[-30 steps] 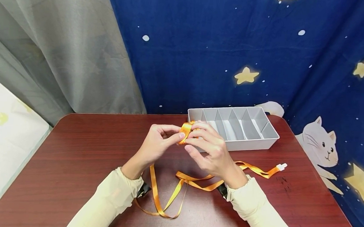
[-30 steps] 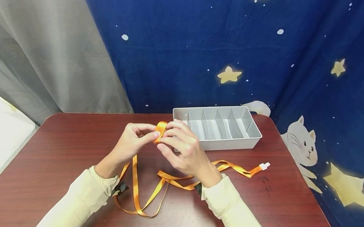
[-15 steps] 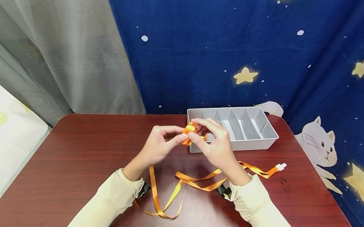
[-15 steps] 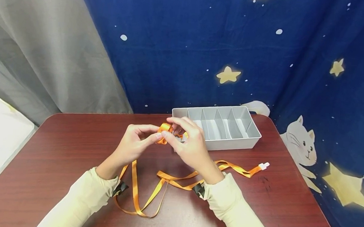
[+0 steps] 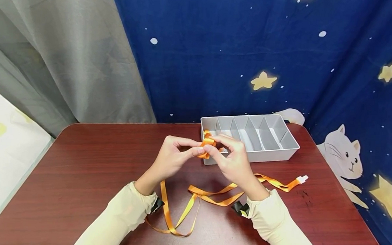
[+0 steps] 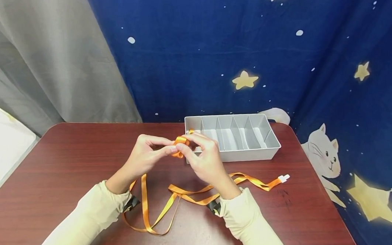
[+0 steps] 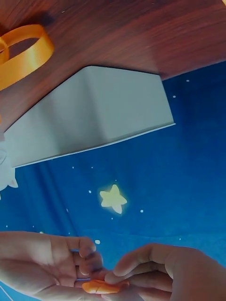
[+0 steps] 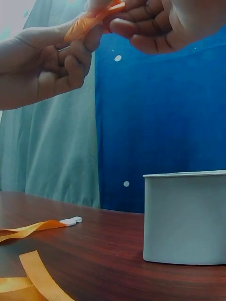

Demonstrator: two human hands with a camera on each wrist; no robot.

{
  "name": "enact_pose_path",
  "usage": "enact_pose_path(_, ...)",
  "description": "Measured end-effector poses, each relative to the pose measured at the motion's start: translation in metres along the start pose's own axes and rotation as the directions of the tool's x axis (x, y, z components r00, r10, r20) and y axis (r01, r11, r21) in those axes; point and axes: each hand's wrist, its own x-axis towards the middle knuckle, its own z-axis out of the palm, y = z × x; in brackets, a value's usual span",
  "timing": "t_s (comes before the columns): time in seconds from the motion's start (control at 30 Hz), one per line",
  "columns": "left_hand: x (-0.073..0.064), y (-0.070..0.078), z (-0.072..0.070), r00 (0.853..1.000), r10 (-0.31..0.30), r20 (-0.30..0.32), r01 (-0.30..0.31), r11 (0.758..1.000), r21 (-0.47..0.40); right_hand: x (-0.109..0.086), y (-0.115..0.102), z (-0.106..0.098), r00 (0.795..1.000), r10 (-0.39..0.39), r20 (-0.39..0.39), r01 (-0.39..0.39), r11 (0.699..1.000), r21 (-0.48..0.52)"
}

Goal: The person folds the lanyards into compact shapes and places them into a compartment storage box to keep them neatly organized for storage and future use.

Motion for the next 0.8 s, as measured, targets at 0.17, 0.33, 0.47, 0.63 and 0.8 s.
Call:
enact_pose_path(0.17,0.001,-0.002,0.002,0.999,-0.037,-0.012,0.036,0.998,-0.048,0.0,0.002,0.0,0.996,-0.087,-0.035,0.087,0.996,0.011)
enact_pose_path(0.33,-0.001,-0.003,0.006,0.997,-0.074,-0.011,0.072,0.992,-0.1,0.001,0.004,0.0,0.992,-0.102,-0.074,0.105,0.994,0.042)
enact_pose_path(0.47,0.001,-0.005,0.013,0.996,-0.049,-0.072,0.043,0.996,-0.08,0.001,0.007,-0.001,0.993,-0.064,-0.1,0.071,0.995,0.075)
enact_pose_path(0.63,0.008,-0.005,0.019,0.99,-0.034,-0.14,0.017,0.993,-0.116,0.002,0.009,-0.003,0.99,-0.023,-0.141,0.035,0.996,0.084)
enact_pose_path(0.8,0.012,-0.01,0.024,0.992,-0.076,-0.098,0.048,0.965,-0.257,0.003,0.013,-0.01,0.981,0.006,-0.193,0.005,0.998,0.056)
